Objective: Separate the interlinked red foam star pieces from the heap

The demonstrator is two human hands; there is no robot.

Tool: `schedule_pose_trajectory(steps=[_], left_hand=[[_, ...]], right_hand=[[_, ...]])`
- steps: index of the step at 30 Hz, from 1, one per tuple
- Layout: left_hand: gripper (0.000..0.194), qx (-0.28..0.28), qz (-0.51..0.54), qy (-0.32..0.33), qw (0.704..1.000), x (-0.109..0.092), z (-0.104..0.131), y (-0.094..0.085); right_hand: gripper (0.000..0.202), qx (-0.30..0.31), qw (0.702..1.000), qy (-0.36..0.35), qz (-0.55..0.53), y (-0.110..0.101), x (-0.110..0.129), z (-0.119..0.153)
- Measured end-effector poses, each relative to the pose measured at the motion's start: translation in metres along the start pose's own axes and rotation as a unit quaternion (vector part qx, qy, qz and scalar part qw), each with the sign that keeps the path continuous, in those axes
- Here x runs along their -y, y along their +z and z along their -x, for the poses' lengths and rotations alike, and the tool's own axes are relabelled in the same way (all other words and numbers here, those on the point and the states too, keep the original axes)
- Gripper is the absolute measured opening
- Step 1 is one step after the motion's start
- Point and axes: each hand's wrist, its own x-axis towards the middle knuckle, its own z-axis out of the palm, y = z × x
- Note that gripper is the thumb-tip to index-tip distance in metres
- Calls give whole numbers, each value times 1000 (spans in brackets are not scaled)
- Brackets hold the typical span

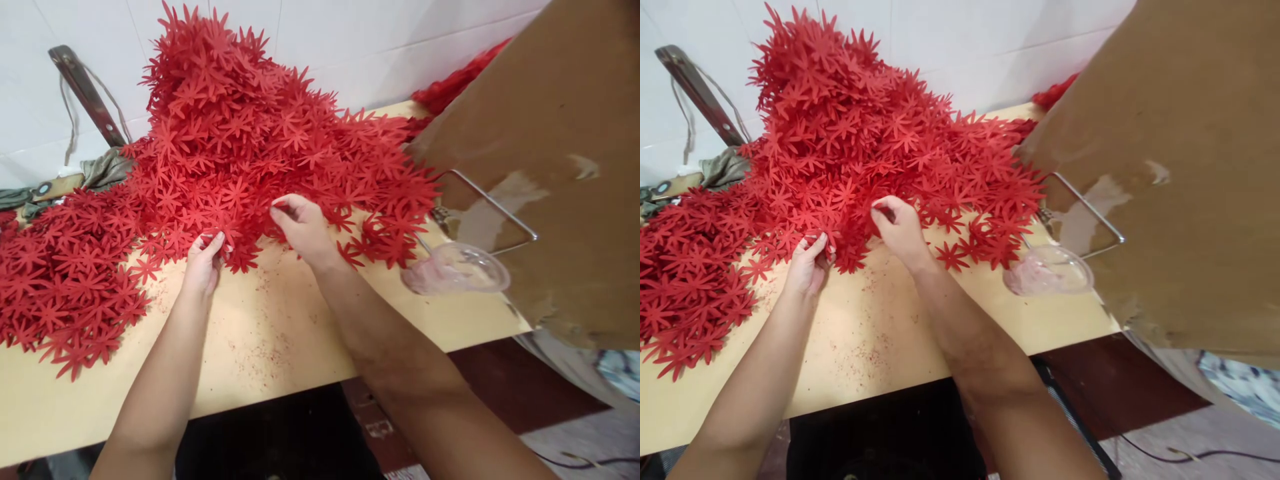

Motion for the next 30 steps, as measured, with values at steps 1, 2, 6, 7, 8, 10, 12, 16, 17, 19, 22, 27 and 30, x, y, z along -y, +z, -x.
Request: schedule_pose_trajectory(steps=[1,2,6,7,8,10,12,16,17,19,22,27,30], left_hand=[[34,-12,-5,7,1000,0,-1,0],[34,-16,-10,12,1000,1,-1,1],[35,10,-35,18,999,1,4,5],[36,16,-43,18,999,1,5,6],[37,19,-51,20,998,0,6,7],[39,22,-73,26,997,0,7,7],[39,22,-98,38,994,1,7,6],[33,9,-138,95,986,4,6,4],[31,5,-143,113,983,5,6,3],[27,5,-149,134,980,6,8,4],[26,17,-150,116,982,6,10,6],[30,9,-165,111,980,6,11,8],[29,8,-171,118,978,7,11,7]], right_hand=[[8,-27,999,-4,16,-3,0,-3],[9,-43,999,-2,28,-6,-1,-5],[15,-59,995,-10,79,-13,-9,-11],[14,-67,992,-26,105,-15,-12,-12],[11,-83,986,-44,136,-17,-16,-13],[5,-124,966,-88,211,-21,-22,-15],[17,-158,934,-141,287,-24,-24,-14],[40,-129,882,-248,378,-17,-10,0],[40,-109,880,-265,380,-12,-4,5],[35,-59,891,-278,354,0,4,16],[26,61,944,-213,243,15,4,26],[12,133,980,-96,116,24,-10,26],[9,75,984,-132,95,21,-12,22]])
